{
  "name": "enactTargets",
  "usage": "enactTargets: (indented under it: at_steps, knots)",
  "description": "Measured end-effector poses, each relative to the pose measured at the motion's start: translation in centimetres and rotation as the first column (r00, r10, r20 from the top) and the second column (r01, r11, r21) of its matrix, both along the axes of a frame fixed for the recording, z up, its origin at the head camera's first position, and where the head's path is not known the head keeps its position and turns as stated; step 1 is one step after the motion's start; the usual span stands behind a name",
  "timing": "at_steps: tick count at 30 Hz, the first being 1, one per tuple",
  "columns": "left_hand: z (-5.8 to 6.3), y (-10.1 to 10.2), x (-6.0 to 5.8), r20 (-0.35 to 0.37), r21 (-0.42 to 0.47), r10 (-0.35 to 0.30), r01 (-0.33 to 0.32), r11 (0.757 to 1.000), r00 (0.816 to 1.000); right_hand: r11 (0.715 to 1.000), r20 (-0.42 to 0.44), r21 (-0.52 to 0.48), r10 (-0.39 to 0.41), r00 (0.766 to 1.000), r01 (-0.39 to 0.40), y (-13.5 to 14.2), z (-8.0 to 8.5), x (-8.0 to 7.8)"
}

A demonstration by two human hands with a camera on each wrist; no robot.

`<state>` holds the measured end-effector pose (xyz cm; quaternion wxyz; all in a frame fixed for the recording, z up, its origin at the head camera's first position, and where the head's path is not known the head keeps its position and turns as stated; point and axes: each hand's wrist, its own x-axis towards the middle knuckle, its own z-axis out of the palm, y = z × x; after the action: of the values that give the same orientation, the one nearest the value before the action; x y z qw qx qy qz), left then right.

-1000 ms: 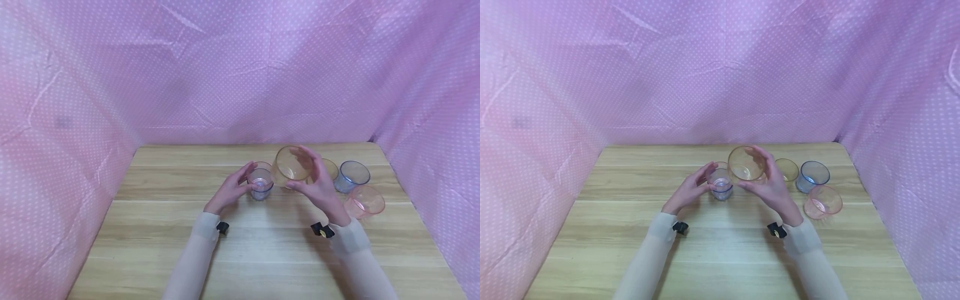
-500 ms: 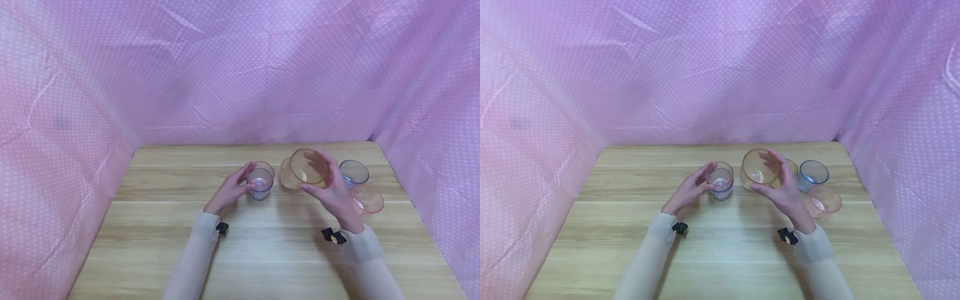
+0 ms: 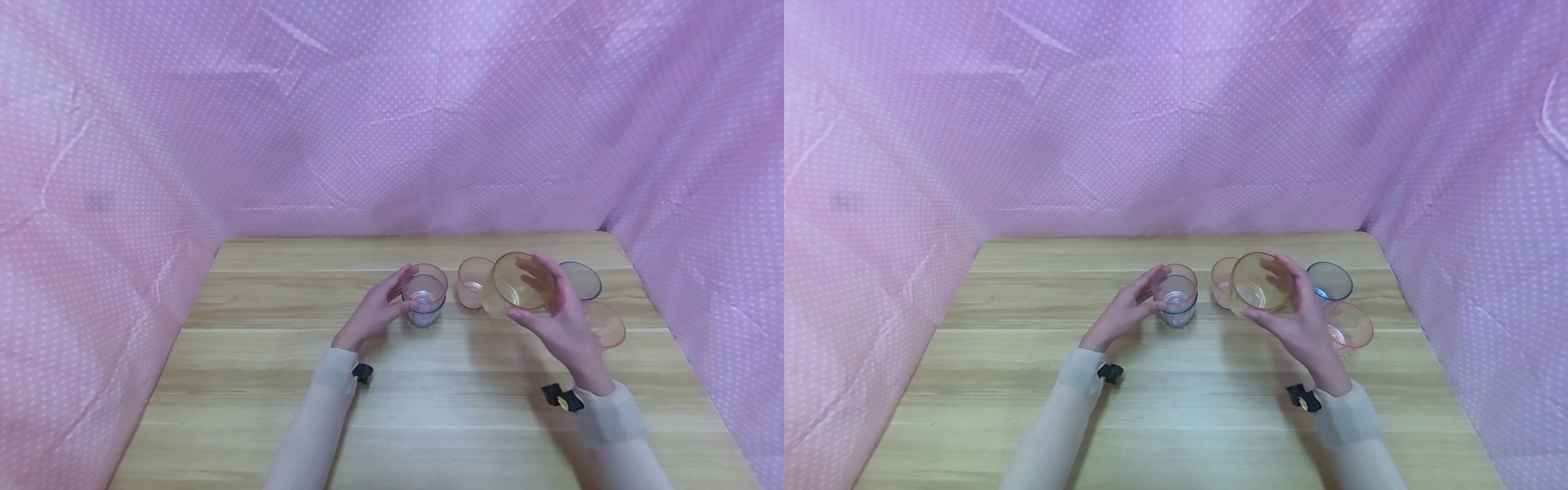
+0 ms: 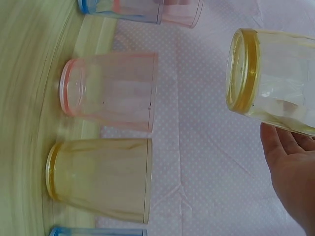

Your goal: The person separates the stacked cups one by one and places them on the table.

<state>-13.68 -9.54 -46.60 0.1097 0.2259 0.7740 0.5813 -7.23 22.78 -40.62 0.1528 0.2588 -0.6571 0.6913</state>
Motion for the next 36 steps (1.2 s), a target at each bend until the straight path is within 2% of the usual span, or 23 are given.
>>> enactTargets:
  at_steps: [12,20,28,36]
  knots:
    - [-0.1,0.1,-0.1,0.012,-0.005,0.015,-0.015,1.0,1.0,0.999,-0.024,-0.049,0.016,1.0,-0.017,1.7,-0.7,0.6]
    - [0.0,0.2,0.0,0.021,-0.008,0.024,-0.023,1.0,1.0,1.0,-0.039,-0.027,-0.005,0.999,0.004,2.4,-1.2,1.0]
    - [0.0,0.1,-0.1,0.02,-0.011,0.021,-0.021,1.0,1.0,0.998,0.019,-0.062,-0.024,1.0,0.025,2.8,-1.7,1.7]
    - [0.0,0.2,-0.1,0.021,-0.008,0.018,-0.018,1.0,1.0,0.996,0.081,-0.042,-0.08,0.993,0.083,3.2,-2.1,2.4]
